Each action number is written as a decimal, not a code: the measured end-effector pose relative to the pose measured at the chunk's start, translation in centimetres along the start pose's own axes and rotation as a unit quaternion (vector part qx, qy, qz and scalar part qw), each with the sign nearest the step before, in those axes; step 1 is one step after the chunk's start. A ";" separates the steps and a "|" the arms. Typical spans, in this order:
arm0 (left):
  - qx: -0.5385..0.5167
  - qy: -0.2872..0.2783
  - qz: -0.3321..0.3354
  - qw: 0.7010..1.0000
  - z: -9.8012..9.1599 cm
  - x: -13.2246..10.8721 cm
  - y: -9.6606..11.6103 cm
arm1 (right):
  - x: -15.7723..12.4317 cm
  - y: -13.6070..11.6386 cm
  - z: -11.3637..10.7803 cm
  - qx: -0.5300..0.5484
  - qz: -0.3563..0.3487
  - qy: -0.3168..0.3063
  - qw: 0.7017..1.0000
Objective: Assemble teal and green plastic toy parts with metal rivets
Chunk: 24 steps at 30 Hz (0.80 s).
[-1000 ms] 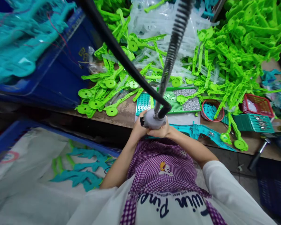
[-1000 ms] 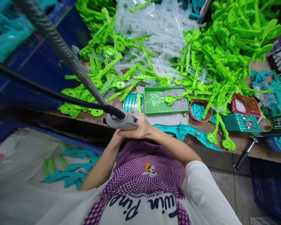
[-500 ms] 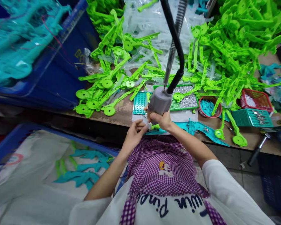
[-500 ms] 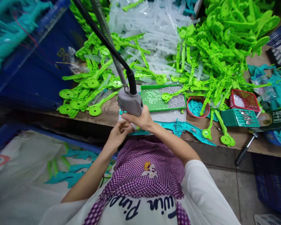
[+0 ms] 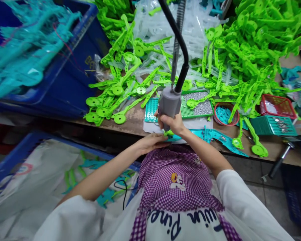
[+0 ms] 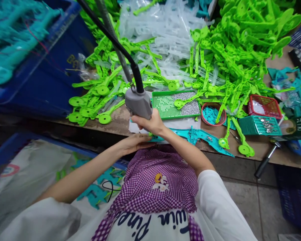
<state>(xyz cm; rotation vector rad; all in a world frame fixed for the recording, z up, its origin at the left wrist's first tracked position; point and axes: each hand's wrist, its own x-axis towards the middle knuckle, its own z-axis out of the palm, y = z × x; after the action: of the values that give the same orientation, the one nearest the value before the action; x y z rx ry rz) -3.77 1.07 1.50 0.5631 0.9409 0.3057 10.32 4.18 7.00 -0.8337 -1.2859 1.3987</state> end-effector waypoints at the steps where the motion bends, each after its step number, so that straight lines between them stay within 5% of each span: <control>1: -0.009 0.016 0.026 1.000 0.4 0.2 -0.4 | 0.1 0.0 -0.1 -0.003 0.001 0.002 1.000; 7: -0.037 0.122 0.146 0.981 2.1 1.2 -3.2 | 0.1 0.9 -0.1 -0.016 0.001 -0.035 0.999; 16: -0.014 0.138 0.181 0.974 2.3 1.6 -3.4 | 0.0 1.1 0.2 -0.075 0.008 -0.056 0.996; 21: -0.018 0.132 0.144 0.981 2.2 1.5 -3.1 | -0.3 1.1 0.0 -0.068 0.028 0.042 0.996; 24: 0.001 0.143 0.128 0.982 1.9 1.4 -2.9 | 0.1 -0.5 -1.2 -0.081 -0.018 0.109 0.991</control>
<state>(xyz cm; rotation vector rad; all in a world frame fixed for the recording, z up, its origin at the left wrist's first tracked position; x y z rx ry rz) -1.34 -1.22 -0.23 0.6535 1.1465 0.6289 11.54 4.57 7.29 -1.0390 -1.2500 1.1510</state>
